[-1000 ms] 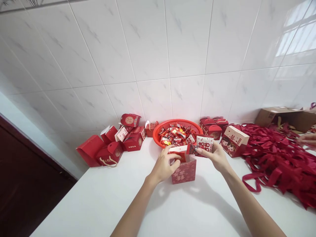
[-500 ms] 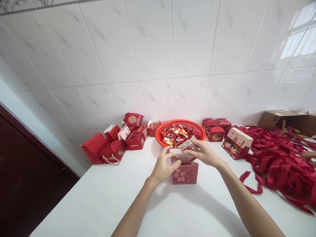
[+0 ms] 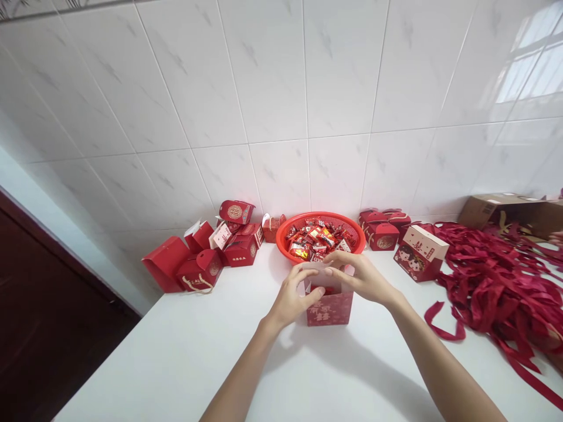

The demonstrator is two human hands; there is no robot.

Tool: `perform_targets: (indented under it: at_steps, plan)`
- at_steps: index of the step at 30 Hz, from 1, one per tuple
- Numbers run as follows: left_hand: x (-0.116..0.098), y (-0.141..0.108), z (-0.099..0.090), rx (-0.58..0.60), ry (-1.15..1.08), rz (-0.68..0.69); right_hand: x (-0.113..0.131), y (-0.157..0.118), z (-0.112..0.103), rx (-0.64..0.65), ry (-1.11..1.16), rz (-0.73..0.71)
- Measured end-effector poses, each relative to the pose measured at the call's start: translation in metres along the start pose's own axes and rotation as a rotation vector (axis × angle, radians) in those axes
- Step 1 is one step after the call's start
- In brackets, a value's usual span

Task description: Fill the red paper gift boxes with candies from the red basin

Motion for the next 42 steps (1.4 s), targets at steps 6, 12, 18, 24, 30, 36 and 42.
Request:
perform_targets:
  at_steps: [6, 12, 18, 24, 30, 36, 42]
  plan:
    - [0.005, -0.002, 0.001, -0.022, 0.004, -0.013, -0.024, -0.025, -0.026, -0.365, 0.023, -0.024]
    - [0.018, -0.005, 0.011, 0.009, -0.061, 0.06, -0.07, -0.047, -0.006, -0.254, 0.195, 0.09]
    - [0.035, -0.004, 0.012, -0.144, -0.133, -0.028, -0.084, -0.049, 0.018, -0.319, 0.308, 0.164]
    - [0.035, -0.007, 0.013, -0.226, -0.051, 0.029, -0.083, -0.053, 0.021, -0.373, 0.308, 0.144]
    - [0.037, -0.013, 0.014, -0.226, -0.042, 0.072, -0.083, -0.053, 0.022, -0.424, 0.255, 0.174]
    - [0.045, -0.016, 0.02, -0.233, -0.086, -0.048, -0.077, -0.052, 0.021, -0.47, 0.185, 0.12]
    - [0.06, -0.022, 0.025, -0.219, -0.141, -0.083, -0.067, -0.053, 0.014, -0.39, 0.066, 0.042]
Point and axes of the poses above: each hand's wrist, its own y-axis towards the middle knuckle, its own z-axis out of the palm, x = y × z, the point moved 6 cm from there along y, towards the middle knuckle, and after that the axes turned 9 degrees about y, right-handed, at the moved point
